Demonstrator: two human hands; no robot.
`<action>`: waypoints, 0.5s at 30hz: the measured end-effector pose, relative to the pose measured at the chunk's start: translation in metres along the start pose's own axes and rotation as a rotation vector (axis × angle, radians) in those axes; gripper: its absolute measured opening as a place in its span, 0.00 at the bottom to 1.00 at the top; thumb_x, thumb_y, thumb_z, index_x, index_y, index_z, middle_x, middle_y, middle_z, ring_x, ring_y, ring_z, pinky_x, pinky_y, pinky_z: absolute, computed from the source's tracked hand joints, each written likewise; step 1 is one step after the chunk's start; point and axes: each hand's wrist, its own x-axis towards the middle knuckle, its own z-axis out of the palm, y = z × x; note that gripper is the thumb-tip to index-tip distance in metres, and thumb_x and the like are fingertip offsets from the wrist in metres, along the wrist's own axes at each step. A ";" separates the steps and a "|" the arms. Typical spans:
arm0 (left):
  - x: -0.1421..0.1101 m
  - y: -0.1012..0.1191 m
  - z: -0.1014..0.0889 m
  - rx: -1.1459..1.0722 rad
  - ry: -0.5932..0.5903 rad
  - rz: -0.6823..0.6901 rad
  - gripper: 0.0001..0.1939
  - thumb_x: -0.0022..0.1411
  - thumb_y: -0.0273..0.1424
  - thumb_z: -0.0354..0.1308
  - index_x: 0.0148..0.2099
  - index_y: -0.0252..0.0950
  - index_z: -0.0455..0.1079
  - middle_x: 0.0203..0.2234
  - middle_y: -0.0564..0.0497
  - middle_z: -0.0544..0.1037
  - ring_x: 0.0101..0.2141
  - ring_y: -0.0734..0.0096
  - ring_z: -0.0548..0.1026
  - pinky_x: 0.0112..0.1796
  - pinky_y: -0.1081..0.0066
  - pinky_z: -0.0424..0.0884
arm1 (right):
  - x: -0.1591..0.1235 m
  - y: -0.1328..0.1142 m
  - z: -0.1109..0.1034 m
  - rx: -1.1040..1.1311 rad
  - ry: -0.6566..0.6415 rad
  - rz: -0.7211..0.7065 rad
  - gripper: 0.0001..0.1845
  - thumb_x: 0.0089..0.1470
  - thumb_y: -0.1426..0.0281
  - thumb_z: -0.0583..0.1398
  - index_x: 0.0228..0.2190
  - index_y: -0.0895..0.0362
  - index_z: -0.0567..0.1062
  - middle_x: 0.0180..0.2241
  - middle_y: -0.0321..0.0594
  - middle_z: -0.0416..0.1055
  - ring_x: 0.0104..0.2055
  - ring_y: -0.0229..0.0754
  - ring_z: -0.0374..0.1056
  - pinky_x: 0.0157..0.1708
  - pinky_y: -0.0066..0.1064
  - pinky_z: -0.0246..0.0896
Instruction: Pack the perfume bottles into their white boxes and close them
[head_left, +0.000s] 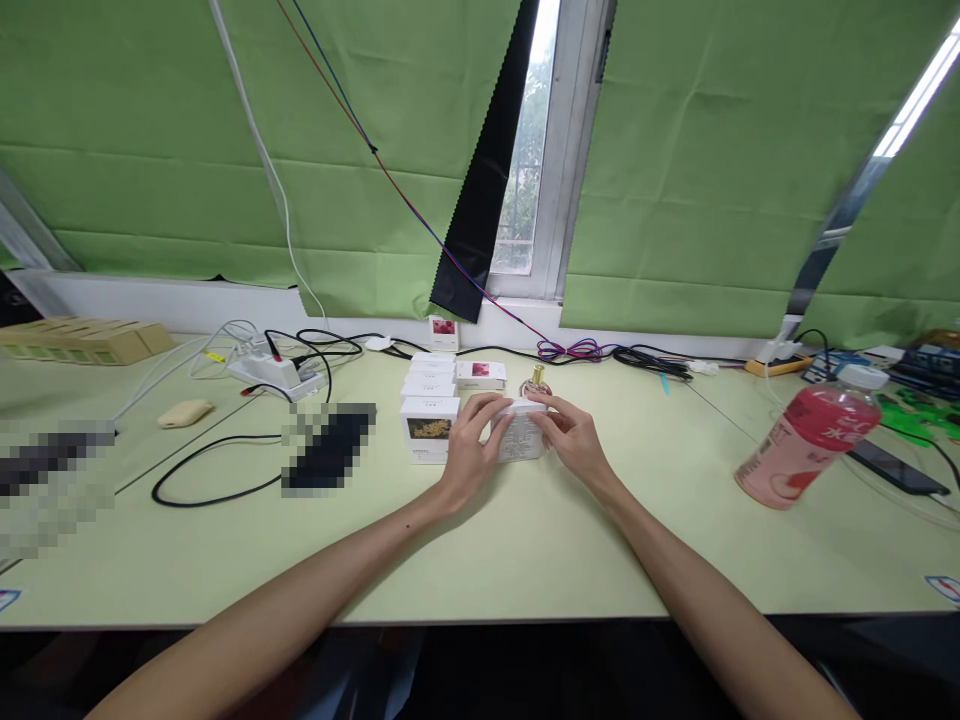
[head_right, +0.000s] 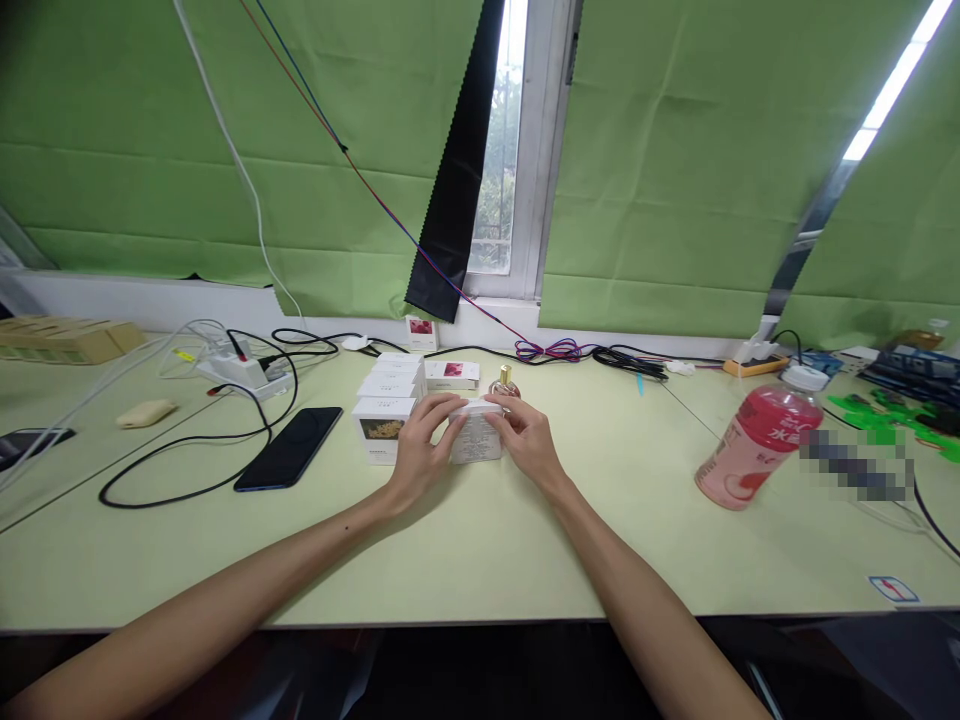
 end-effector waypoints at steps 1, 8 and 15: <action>0.000 0.000 0.000 0.005 -0.001 0.003 0.10 0.71 0.31 0.57 0.51 0.40 0.76 0.46 0.47 0.78 0.48 0.65 0.77 0.49 0.64 0.75 | 0.000 0.000 0.000 -0.006 0.000 -0.005 0.23 0.55 0.56 0.66 0.46 0.58 0.82 0.38 0.45 0.79 0.28 0.38 0.68 0.23 0.29 0.63; -0.001 -0.003 0.002 0.010 0.004 0.039 0.11 0.72 0.31 0.57 0.52 0.41 0.77 0.46 0.47 0.77 0.48 0.65 0.77 0.48 0.64 0.75 | -0.001 0.004 0.000 -0.065 -0.012 -0.062 0.24 0.60 0.59 0.63 0.54 0.55 0.79 0.52 0.46 0.76 0.30 0.36 0.68 0.26 0.28 0.65; -0.002 -0.005 0.003 0.004 0.002 0.025 0.11 0.71 0.32 0.57 0.51 0.42 0.78 0.47 0.47 0.77 0.48 0.64 0.77 0.48 0.62 0.75 | -0.001 0.006 -0.002 -0.148 -0.018 -0.126 0.19 0.63 0.60 0.61 0.52 0.51 0.81 0.54 0.45 0.76 0.44 0.47 0.74 0.30 0.31 0.70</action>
